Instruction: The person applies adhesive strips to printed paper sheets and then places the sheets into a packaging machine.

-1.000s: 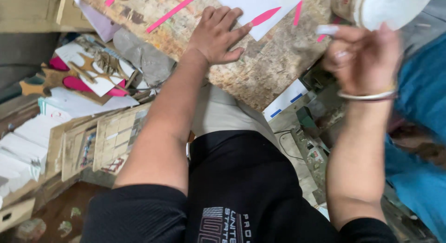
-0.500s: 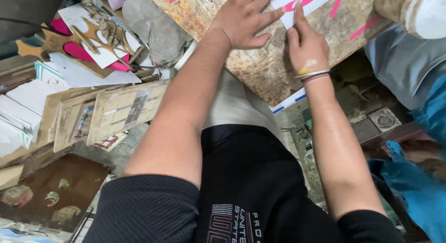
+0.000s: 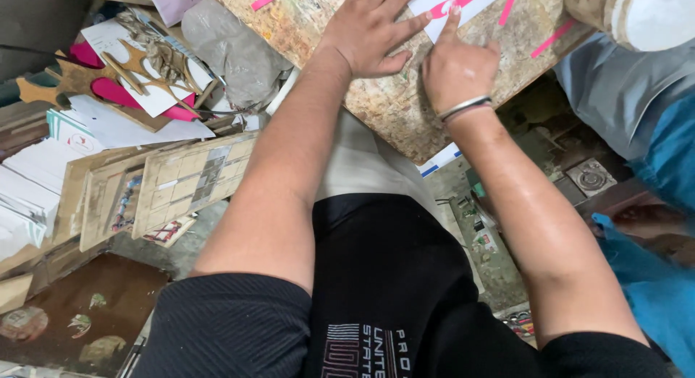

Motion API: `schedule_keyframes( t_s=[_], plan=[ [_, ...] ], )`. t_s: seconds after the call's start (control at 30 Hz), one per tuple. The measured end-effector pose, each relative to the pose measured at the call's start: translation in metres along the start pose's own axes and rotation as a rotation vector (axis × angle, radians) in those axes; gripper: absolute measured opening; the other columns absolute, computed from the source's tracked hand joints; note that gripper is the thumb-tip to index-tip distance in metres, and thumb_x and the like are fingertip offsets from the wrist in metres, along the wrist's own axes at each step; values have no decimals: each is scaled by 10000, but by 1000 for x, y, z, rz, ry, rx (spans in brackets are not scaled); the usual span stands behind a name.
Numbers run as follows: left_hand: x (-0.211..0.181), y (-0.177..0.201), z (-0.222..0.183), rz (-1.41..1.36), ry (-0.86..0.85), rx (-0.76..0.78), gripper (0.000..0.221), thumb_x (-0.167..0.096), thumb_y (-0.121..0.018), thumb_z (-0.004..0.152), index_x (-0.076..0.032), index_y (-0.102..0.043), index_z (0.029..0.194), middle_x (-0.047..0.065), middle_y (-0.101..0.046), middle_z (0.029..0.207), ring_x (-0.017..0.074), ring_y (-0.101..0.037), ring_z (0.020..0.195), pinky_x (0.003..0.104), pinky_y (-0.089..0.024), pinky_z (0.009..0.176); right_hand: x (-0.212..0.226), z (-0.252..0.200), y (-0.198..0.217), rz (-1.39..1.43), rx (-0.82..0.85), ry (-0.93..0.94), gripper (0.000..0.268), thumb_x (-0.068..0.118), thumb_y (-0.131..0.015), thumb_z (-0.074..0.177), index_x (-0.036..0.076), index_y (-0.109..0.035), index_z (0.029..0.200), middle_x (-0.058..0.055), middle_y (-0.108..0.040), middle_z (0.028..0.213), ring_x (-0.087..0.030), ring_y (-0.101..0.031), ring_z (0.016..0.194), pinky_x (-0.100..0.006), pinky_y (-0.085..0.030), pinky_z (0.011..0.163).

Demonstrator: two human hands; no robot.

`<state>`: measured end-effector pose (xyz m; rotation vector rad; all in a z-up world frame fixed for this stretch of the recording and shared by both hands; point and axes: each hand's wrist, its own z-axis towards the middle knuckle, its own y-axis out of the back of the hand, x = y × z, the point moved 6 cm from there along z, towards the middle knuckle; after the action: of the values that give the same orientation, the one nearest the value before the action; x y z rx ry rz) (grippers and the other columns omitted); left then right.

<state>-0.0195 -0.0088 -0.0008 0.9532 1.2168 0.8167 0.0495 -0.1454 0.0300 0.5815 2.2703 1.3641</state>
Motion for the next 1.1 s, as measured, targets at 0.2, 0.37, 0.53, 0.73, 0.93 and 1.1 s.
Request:
schedule_keyframes(
  t_s=[0.2,0.37,0.53,0.73,0.93,1.1],
  plan=[
    [1,7,-1,-61,-28,38,606,-527,-699,945,-252,-619,1478,128,-483,1511,343,-433,1358,557,-347,1129,-31,-14,6,530,-191,82,468,298,-634,1029,130,-581,1462,-183,-682,1155,-363,-587,1130,-537,-365,1090],
    [3,-4,-3,-74,-12,38,614,-519,-686,943,-228,-606,1478,138,-476,1529,344,-409,1403,564,-309,1145,-25,-18,-8,497,-352,94,738,397,-706,984,109,-477,1623,-322,-327,1585,-507,-353,1416,-624,-248,1186],
    [1,-8,-5,-37,-11,-5,644,-544,-687,951,-256,-597,1520,141,-473,1520,339,-401,1400,577,-288,1146,-32,-17,-23,349,-422,81,747,385,-710,974,113,-438,1615,-298,-214,1668,-541,-289,1479,-645,-222,1205],
    [1,-11,-6,6,-33,-38,622,-546,-688,962,-266,-582,1508,121,-475,1516,333,-401,1404,570,-294,1164,-64,-1,-22,728,-451,2,526,47,-706,1085,78,-509,1571,-209,-623,1355,-395,-582,1281,-478,-470,1104],
    [2,-7,-4,30,-29,-28,548,-480,-675,970,-236,-604,1455,124,-486,1519,313,-413,1388,543,-317,1169,-75,14,-3,745,-571,160,463,-58,-760,1014,54,-575,1424,-132,-744,1109,-343,-712,1027,-443,-549,884],
    [1,-7,-4,43,-19,-50,544,-523,-697,965,-256,-613,1432,110,-494,1508,312,-411,1388,549,-304,1166,-69,8,-3,693,-602,135,343,-21,-752,1041,59,-595,1336,-161,-740,1111,-354,-715,1000,-443,-554,882]
  ],
)
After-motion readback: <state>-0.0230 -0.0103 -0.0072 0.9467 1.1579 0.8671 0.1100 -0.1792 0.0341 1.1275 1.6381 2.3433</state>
